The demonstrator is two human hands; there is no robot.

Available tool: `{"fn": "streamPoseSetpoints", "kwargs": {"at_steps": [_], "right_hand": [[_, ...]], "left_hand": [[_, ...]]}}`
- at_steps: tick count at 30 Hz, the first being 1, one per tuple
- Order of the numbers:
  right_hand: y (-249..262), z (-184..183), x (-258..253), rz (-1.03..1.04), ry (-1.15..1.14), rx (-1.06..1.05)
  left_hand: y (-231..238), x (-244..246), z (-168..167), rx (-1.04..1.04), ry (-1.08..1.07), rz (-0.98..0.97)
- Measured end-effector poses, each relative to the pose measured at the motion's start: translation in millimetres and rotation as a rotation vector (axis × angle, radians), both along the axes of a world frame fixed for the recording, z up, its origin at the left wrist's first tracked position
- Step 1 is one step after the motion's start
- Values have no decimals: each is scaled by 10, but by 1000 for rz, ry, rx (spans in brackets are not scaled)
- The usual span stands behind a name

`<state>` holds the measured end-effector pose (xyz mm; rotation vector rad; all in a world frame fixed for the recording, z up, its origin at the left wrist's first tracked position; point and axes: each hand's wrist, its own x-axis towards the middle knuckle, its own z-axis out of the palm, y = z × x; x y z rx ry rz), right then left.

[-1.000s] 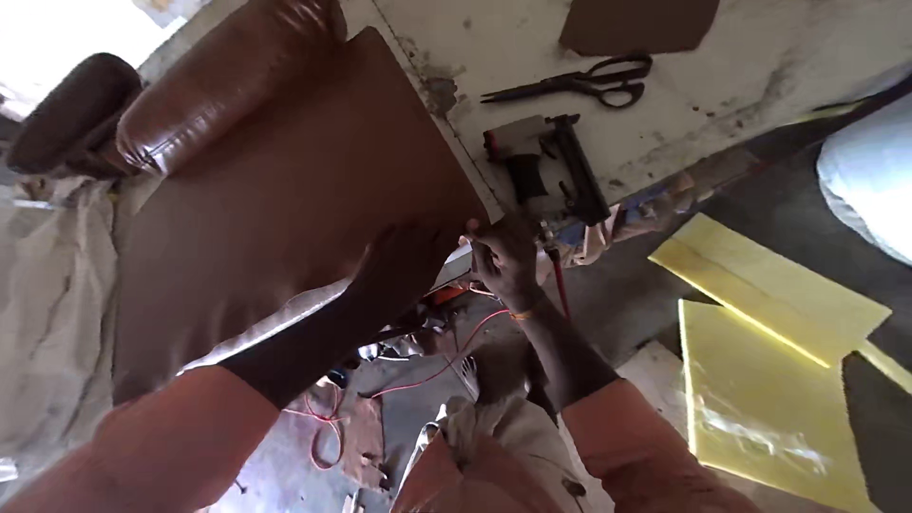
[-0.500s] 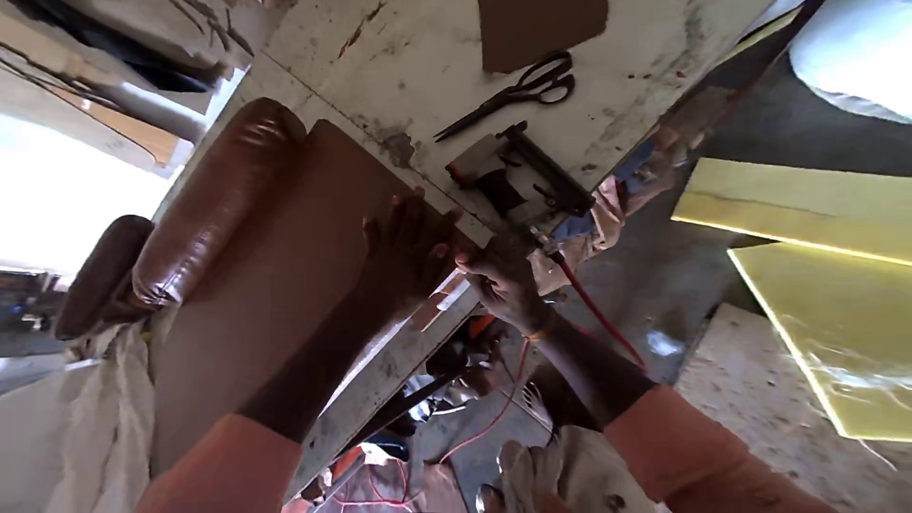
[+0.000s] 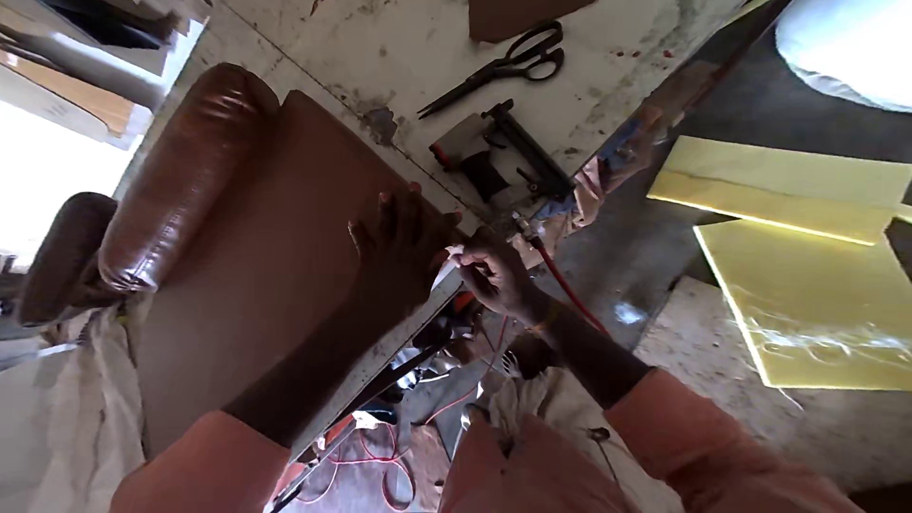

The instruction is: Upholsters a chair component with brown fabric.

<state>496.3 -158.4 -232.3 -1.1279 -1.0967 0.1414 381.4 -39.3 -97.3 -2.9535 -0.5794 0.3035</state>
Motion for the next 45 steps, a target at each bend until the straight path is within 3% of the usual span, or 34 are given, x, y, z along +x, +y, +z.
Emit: {"fn": "streamPoseSetpoints", "kwargs": {"at_steps": [2,4,7,9,11,14,16,19,21,24,28,31,34,38,45], "right_hand": [[-255,69,198,19,47,-63],[-371,252,465,-89,56,-207],[-93,518,803,-215,-203,-608],[168,609,754,-239,-363,-928],[392,599,667,-317,-434,-1030],[517,430,684,-356,-490,-1044],[485,499,760,-274,-469,-1092],[157,838,995,-160,-152,-1084],[-248,999,965,-195,51,-988],[-889,1024,554,-334,143,-817],[-1251,763,-101,-120,527,-360],[-1158,646,-354,-249,450,-346],[-1051,631,-454,-390,314,-625],[-915,588,-456,-431,140,-721],[-890,438,-567,-447,189,-725]], "left_hand": [[-5,19,9,-14,-14,2],[-10,20,0,-12,-16,0],[-13,19,2,-31,-18,3],[-3,19,13,-34,9,14],[22,28,0,-17,20,13],[13,32,2,-33,27,19],[25,30,-3,-44,11,18],[65,34,-35,-51,-23,-9],[66,17,-46,-68,-29,-11],[88,24,-65,-100,-55,-23],[93,21,-72,-97,-61,-39],[79,50,-68,-99,-58,-17],[81,61,-89,-75,-70,-22],[85,72,-65,-99,-51,-12],[56,68,-33,-87,-23,-1]]}}
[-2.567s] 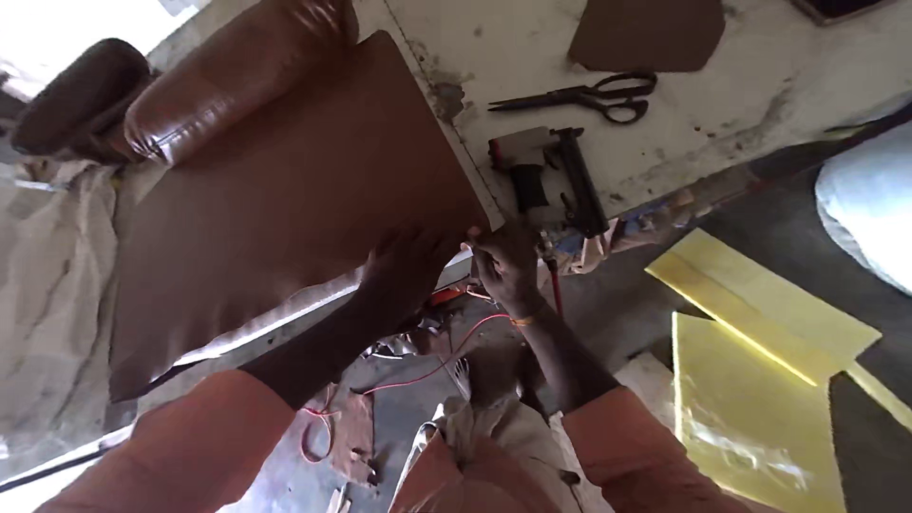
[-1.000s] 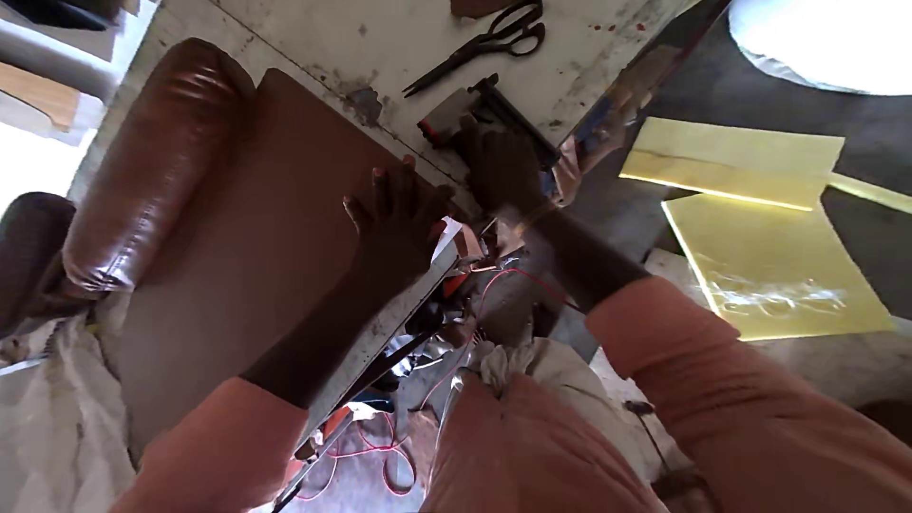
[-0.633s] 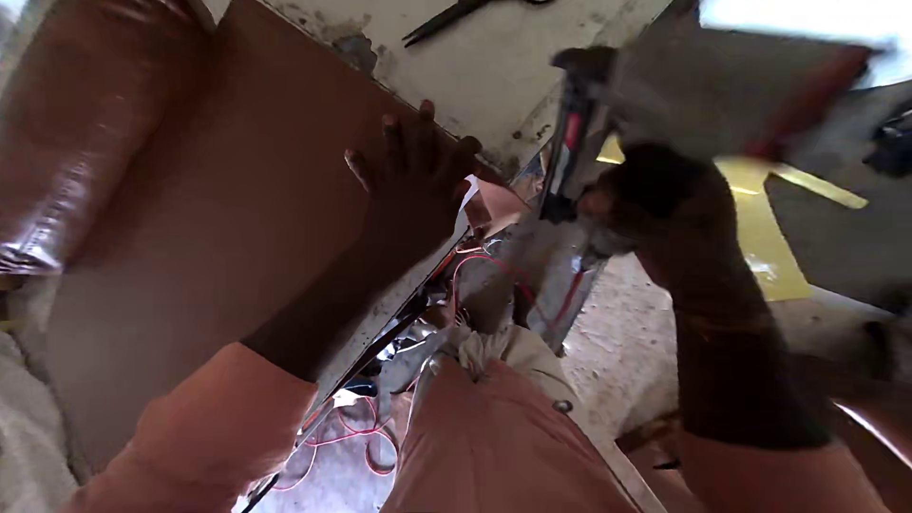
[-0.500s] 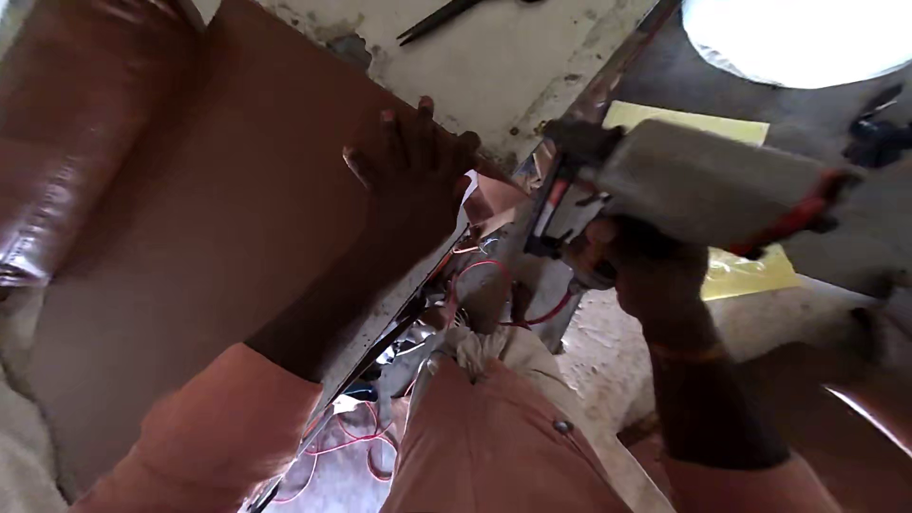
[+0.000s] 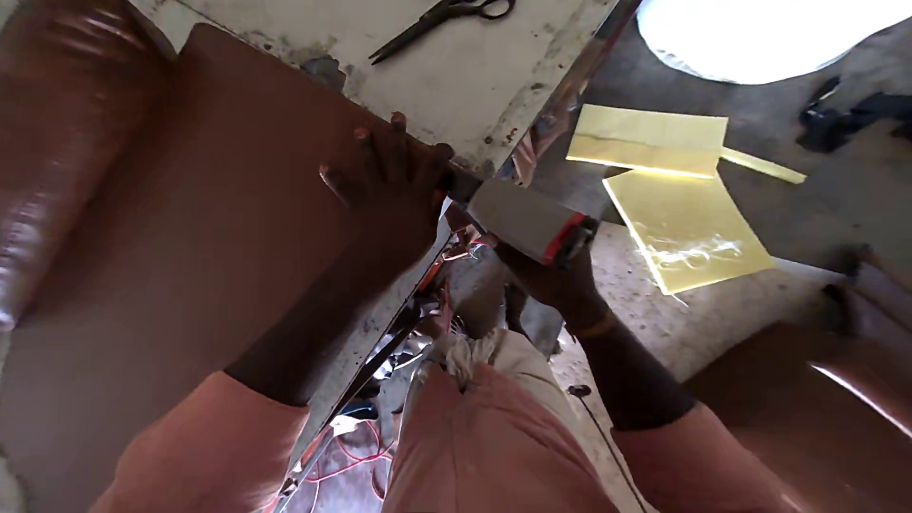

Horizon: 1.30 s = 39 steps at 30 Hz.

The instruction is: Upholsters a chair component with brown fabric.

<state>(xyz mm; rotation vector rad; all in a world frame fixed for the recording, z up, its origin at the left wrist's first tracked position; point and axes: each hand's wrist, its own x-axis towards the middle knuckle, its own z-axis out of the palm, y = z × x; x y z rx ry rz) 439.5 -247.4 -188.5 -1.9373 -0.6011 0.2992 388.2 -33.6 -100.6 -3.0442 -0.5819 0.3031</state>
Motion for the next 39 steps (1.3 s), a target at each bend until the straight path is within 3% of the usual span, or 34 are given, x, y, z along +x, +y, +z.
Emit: {"fn": "streamPoseSetpoints", "kwargs": {"at_steps": [8,17,32,36,39], "right_hand": [[54,-198,156,99,-178,-9],[7,-111,79,107,49,141],[69,-296,101,144,-28,151],[-5,-139,113,191,16,142],[-46,45,291,84,110,152]], "left_hand": [[50,-8,-53,-6,-40,-35],[71,11,-41,60,38,-52],[63,-32,-67,44,-16,-47],[61,-27,-77,32,-43,-40],[65,-26,-70,22,-51,-37]]}}
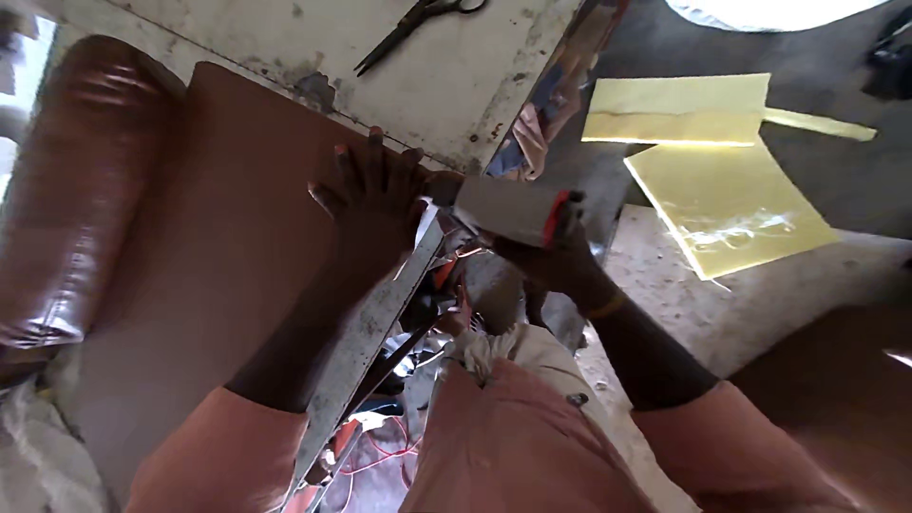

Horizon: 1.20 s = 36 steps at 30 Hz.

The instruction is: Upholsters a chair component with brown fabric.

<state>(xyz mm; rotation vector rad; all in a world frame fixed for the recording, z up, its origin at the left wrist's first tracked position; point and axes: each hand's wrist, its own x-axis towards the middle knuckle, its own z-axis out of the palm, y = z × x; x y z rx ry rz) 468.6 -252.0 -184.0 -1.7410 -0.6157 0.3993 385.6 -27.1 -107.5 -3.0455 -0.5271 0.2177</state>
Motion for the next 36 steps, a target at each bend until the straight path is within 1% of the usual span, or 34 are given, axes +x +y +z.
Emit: {"fn": "streamPoseSetpoints", "kwargs": {"at_steps": [2,4,7,9,10,11,12,13,14,15,16,17,18,20,22,24,25,27,29,32,34,36], "right_hand": [[-5,223,229,-75,27,-89],[120,478,543,-56,-12,-261],[610,532,967,107,-303,-516],[979,395,1124,183,-519,-648],[1108,326,1182,214,-587,-681],[1220,309,1233,260,-621,-706],[1308,394,1251,323,-628,-731],[1347,594,1217,414,-597,-769],[1362,762,1178,497,-566,-778],[1362,817,1159,541,-562,-737],[1347,717,1166,526,-599,-619],[1337,516,1194,454,-669,-447],[1311,455,1172,406,-678,-337],[1161,623,954,353,-626,-231],[968,801,589,332,-622,-116],[851,827,189,326,-659,13],[785,803,-17,343,-655,42],[671,677,-445,394,-666,99],[620,654,-1011,478,-687,169],[574,640,-1877,639,-696,170],[596,642,-2419,755,-679,164],[675,643,-2914,849,-682,177]], "left_hand": [[9,-3,-20,0,-35,8],[-6,-19,-49,3,-71,24],[-30,-25,-32,7,-104,59],[-74,-43,-71,43,-187,65],[-120,-57,-92,69,-245,61],[-159,-67,-109,100,-316,56],[-203,-72,-109,104,-360,84],[-264,-85,-95,77,-390,135],[-325,-110,-78,43,-414,187],[-388,-146,-28,-16,-386,249],[-433,-198,-9,-51,-356,283],[-460,-258,-26,-68,-326,292],[-501,-337,-35,-79,-332,280],[-624,-531,-4,-134,-368,249],[-742,-818,29,-223,-412,191],[-865,-1237,97,-387,-457,144],[-938,-1485,120,-463,-473,147],[-1073,-2044,118,-535,-487,165],[-1134,-2688,63,-475,-532,199],[-1139,-3678,10,-316,-638,365],[-1108,-4296,46,-158,-744,559],[-1002,-4861,14,35,-817,786]]}}
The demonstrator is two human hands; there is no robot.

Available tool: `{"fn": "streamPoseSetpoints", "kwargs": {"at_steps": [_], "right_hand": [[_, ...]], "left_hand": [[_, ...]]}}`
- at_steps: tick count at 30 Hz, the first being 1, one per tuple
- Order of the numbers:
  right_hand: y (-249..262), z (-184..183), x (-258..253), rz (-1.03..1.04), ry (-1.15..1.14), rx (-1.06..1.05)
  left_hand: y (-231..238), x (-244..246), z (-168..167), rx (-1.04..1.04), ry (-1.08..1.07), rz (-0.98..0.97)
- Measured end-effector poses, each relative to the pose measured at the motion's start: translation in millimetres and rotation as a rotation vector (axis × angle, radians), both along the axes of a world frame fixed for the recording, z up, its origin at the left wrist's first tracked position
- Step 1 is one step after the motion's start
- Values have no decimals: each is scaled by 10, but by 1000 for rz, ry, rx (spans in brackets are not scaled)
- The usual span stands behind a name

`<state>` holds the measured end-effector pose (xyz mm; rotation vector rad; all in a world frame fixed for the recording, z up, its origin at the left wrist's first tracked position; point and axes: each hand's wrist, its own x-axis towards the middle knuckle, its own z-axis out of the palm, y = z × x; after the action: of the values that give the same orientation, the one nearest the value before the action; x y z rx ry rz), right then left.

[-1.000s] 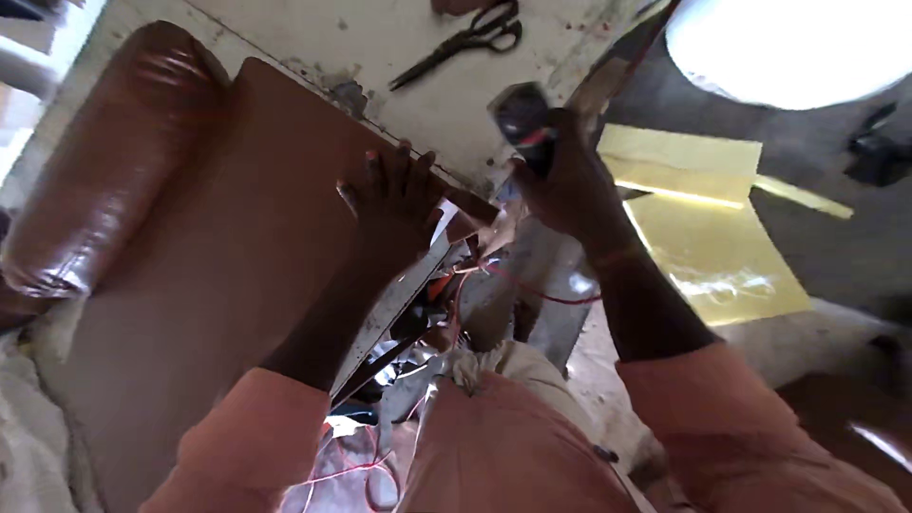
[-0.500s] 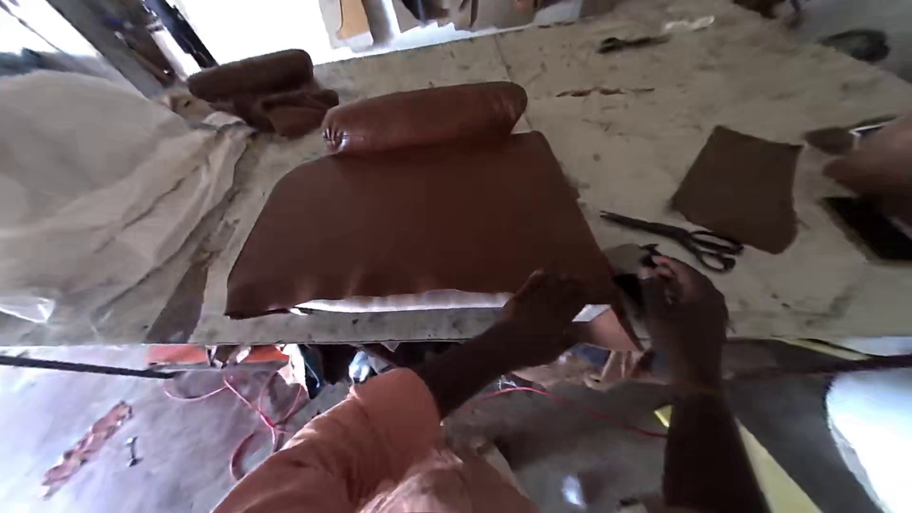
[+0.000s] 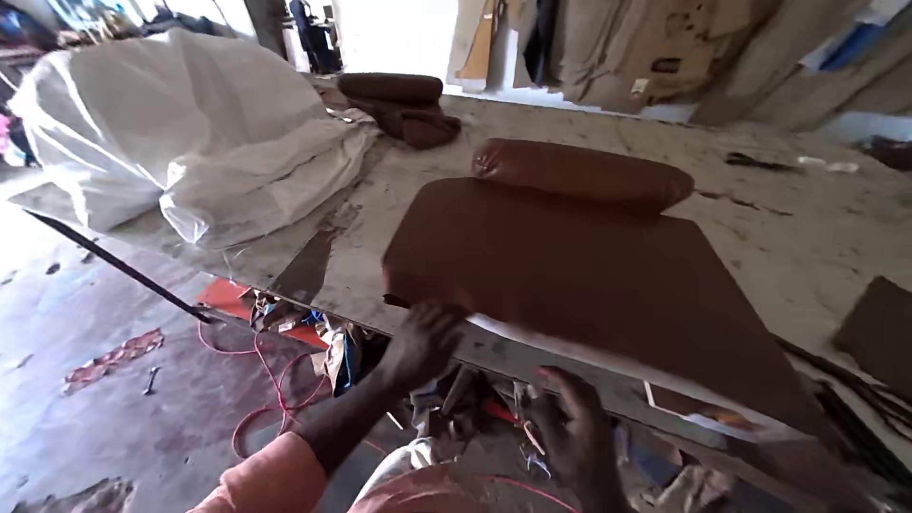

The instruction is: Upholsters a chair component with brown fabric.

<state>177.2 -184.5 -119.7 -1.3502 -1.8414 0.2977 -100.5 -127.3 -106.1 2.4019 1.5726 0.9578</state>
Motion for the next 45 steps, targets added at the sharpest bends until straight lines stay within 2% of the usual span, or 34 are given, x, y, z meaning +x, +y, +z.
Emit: {"fn": "streamPoseSetpoints", "kwargs": {"at_steps": [3,5,10,14,16,20,26,30,35,39,45], "right_hand": [[196,55,-654,91,-83,-4],[355,158,-1044,123,-196,4],[846,199,-1683,89,-500,85],[1154,139,-1977,127,-570,38],[1231,92,-2092,115,-598,43],[1409,-8,-2196,69,-624,128],[1668,38,-2236,243,-420,192],[1745,-37,-2262,316,-310,182],[1715,-21,-2331,361,-355,180],[1698,-127,-2333,394,-434,258],[1697,-112,-2372,317,-480,335]], "left_hand": [[246,-679,-56,-91,-20,341],[424,-965,-148,-150,-87,428],[537,-1046,-449,-112,-231,308],[523,-929,-599,-46,-416,341],[577,-919,-601,-96,-434,392],[810,-996,-570,-172,-456,402],[860,-1021,-666,-123,-454,405],[874,-1013,-635,-177,-477,415],[886,-1023,-782,-232,-484,387],[893,-993,-974,-266,-477,399],[911,-1084,-844,-287,-458,380]]}}
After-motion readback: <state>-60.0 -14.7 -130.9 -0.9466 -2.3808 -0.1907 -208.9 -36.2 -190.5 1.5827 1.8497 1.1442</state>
